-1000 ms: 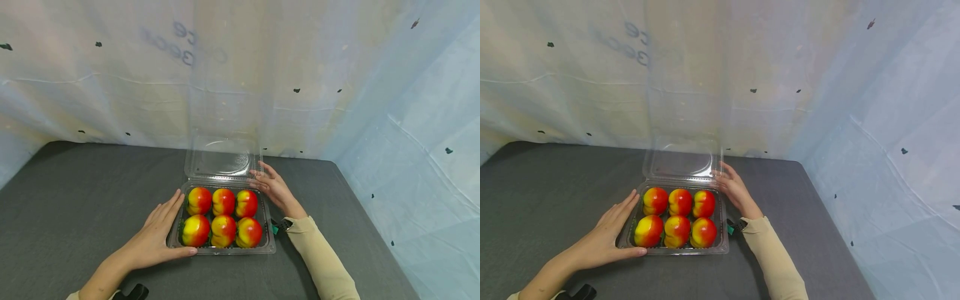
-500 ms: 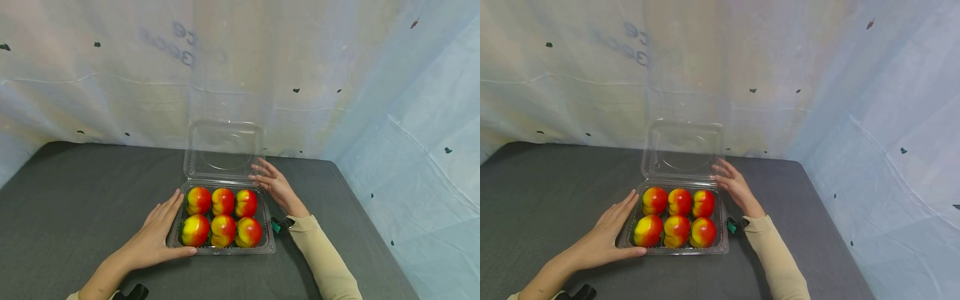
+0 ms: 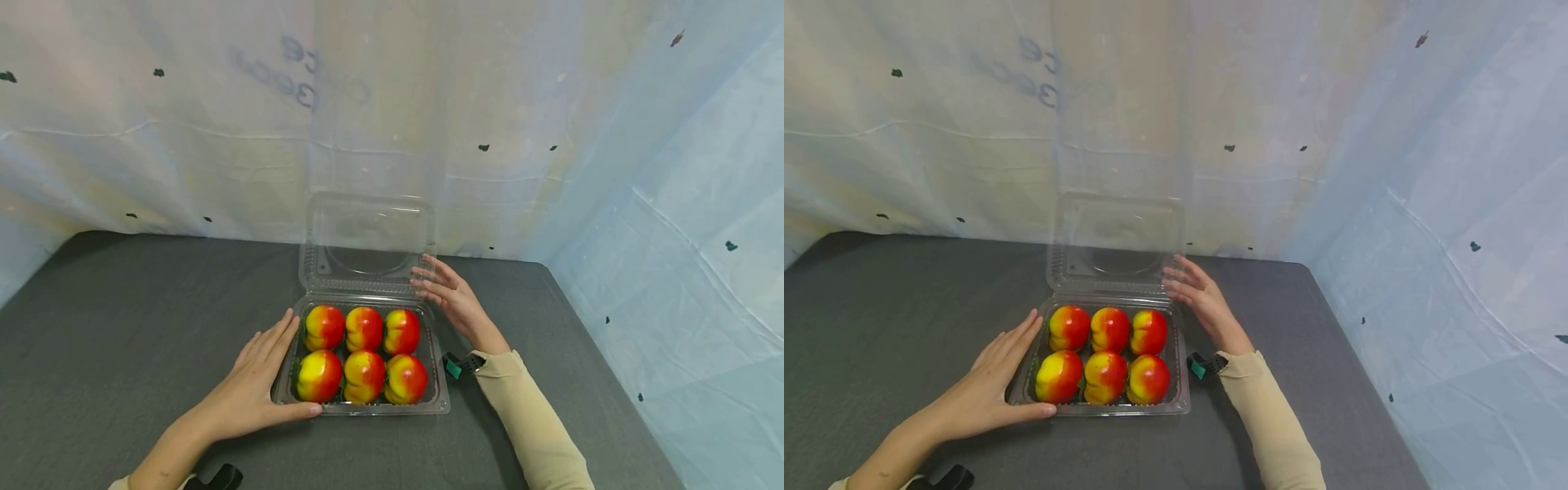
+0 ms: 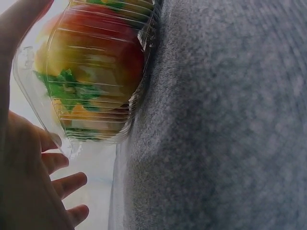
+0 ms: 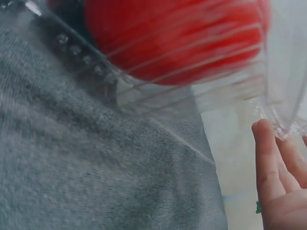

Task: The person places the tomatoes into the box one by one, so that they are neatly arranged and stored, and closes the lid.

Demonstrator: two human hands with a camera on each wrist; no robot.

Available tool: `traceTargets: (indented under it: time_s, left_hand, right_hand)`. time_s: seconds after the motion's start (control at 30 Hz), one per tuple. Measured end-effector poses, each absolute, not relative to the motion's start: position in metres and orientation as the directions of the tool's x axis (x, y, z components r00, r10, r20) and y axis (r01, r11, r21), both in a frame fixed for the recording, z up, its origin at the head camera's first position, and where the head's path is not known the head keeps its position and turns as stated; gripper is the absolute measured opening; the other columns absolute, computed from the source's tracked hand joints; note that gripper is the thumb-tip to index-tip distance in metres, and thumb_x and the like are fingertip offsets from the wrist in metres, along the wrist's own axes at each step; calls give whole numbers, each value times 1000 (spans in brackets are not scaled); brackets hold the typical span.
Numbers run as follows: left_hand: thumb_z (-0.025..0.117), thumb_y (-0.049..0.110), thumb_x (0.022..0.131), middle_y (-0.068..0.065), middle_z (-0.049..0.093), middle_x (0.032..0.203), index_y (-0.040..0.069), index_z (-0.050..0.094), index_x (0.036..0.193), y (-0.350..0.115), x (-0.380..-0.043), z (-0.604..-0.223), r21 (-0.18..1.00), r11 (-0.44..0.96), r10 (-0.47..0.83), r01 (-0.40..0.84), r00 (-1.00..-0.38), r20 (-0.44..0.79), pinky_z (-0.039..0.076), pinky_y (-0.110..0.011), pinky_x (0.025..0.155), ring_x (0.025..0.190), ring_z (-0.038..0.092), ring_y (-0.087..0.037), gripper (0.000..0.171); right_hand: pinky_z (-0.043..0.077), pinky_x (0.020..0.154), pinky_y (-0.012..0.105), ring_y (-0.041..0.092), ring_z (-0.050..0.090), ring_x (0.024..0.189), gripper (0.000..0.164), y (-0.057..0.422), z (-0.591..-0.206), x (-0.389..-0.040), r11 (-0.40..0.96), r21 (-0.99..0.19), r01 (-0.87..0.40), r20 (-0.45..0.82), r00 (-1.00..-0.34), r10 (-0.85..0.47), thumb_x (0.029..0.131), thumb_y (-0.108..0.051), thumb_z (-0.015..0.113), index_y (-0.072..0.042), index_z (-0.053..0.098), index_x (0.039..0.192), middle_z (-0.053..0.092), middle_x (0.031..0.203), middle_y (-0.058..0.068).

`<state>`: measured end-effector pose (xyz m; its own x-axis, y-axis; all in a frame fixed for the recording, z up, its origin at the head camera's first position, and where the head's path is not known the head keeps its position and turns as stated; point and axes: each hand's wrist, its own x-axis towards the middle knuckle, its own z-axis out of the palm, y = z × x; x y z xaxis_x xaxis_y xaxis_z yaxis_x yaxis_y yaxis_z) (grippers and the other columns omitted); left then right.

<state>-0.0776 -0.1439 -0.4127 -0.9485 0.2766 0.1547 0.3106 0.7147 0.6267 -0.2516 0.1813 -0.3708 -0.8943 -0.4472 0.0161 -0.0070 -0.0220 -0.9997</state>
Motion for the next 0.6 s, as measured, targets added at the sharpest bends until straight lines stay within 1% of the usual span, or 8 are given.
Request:
traceTargets:
  time_s: [0.1, 0.2, 0.33, 0.47, 0.6]
  left_hand:
    - [68, 71, 70, -7, 2, 162, 20, 4, 156, -144, -78, -413, 626, 716, 274, 309, -949, 154, 10, -65, 111, 146, 12, -37, 119]
    - [68, 72, 70, -7, 2, 162, 19, 4, 156, -143, -78, -413, 623, 718, 273, 311, -949, 159, 10, -64, 112, 146, 13, -36, 119]
    - [67, 72, 70, -7, 3, 162, 20, 4, 156, -143, -78, -413, 620, 720, 272, 314, -948, 164, 10, -64, 112, 146, 13, -36, 119]
    - [67, 72, 70, -7, 3, 162, 20, 4, 156, -143, -78, -413, 620, 719, 274, 314, -948, 163, 10, -64, 112, 146, 13, -36, 119]
    - [67, 72, 70, -7, 2, 162, 19, 4, 156, -143, -79, -413, 622, 718, 275, 312, -948, 159, 9, -64, 112, 146, 12, -37, 119]
  right_hand:
    - [51, 91, 25, 32, 50, 128, 59, 183, -370, -253, -36, -999, -11, 26, -892, -451, 98, -6, 52, -13, 29, 151, 38, 148, 23]
    - [51, 91, 25, 26, 55, 123, 58, 184, -370, -254, -46, -999, -20, 39, -890, -455, 98, -6, 51, -12, 30, 151, 38, 148, 24]
    - [51, 92, 26, 19, 58, 118, 57, 185, -369, -254, -60, -998, -32, 56, -884, -464, 98, -5, 50, -10, 29, 151, 37, 148, 26]
    - [51, 93, 26, 18, 58, 118, 56, 185, -366, -252, -70, -997, -25, 54, -887, -459, 98, -6, 50, -9, 30, 151, 36, 148, 27]
    - [50, 95, 28, 22, 56, 121, 56, 186, -364, -251, -80, -996, -23, 58, -888, -457, 100, -14, 51, -6, 29, 150, 36, 148, 28]
